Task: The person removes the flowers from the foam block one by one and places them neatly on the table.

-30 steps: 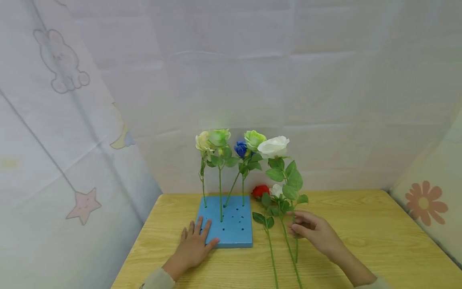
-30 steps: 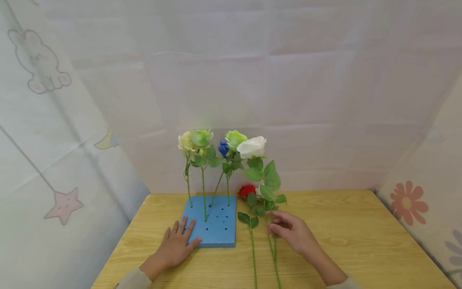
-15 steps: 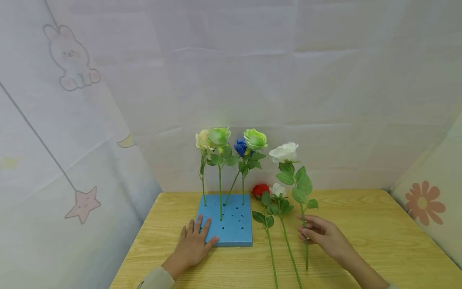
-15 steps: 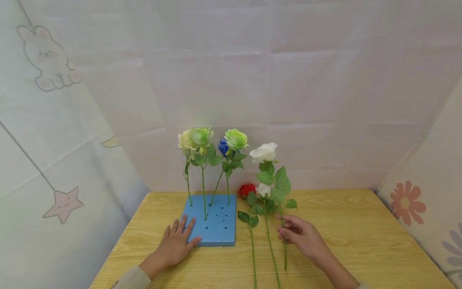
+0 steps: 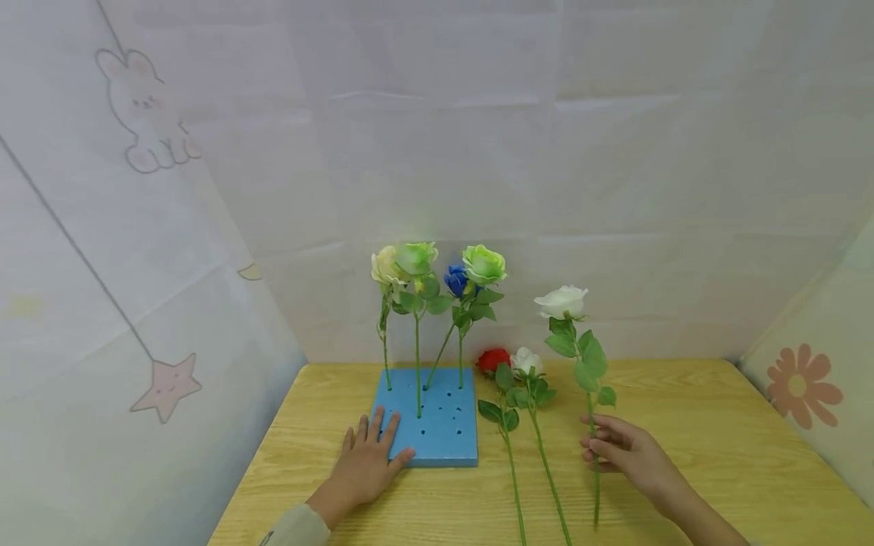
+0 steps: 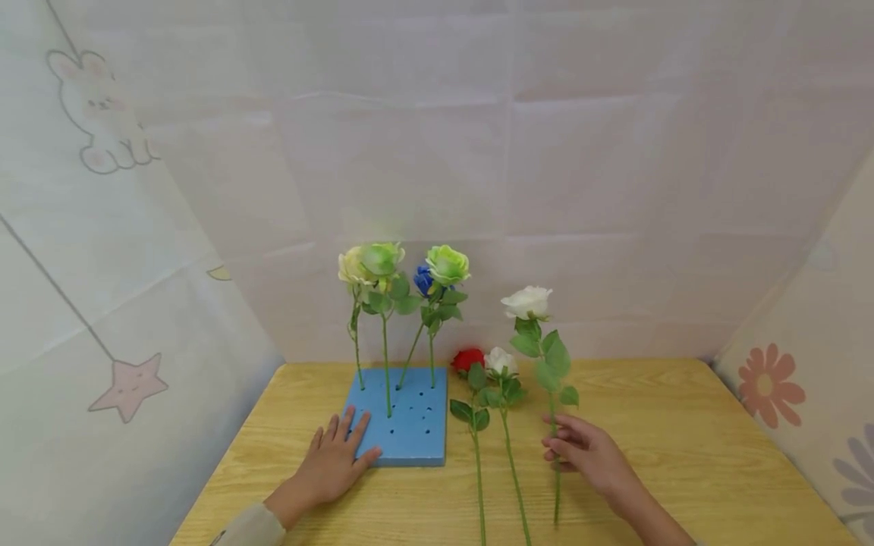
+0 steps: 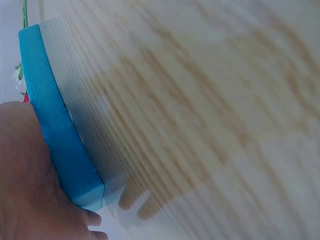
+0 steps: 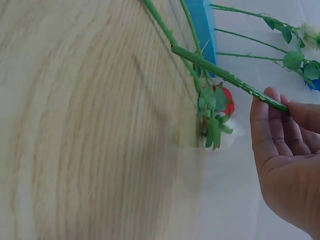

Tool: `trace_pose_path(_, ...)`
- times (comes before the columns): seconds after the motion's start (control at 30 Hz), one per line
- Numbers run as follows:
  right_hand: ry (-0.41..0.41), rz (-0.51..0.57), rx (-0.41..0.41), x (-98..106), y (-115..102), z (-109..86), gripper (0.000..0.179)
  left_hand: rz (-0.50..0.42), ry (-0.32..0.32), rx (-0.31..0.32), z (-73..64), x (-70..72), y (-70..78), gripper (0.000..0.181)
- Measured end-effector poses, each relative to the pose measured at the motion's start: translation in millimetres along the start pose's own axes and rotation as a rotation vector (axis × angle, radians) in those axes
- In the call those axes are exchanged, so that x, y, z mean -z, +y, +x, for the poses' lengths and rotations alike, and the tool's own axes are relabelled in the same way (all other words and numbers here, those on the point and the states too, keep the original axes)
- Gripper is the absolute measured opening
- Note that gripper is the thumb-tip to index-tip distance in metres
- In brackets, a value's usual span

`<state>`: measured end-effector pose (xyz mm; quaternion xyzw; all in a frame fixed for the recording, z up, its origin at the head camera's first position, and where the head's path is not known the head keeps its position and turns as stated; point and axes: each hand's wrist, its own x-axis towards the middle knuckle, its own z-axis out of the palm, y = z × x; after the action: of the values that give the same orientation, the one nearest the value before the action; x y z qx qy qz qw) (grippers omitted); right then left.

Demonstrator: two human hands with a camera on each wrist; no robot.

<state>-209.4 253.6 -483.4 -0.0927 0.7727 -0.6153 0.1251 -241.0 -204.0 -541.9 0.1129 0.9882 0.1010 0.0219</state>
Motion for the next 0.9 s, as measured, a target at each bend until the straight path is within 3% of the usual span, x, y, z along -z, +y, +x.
trace_pose_path(0.27,0.017,-0.001,-0.076,8,11,4.8,0.063,-0.018,0.016,-0.019,1.2,-3.8,-1.4,0.076)
trace_pose_path(0.9,-0.051,0.092,-0.155,15,29,12.3,0.076,0.021,0.004,0.007,-0.2,0.7,1.2,0.077)
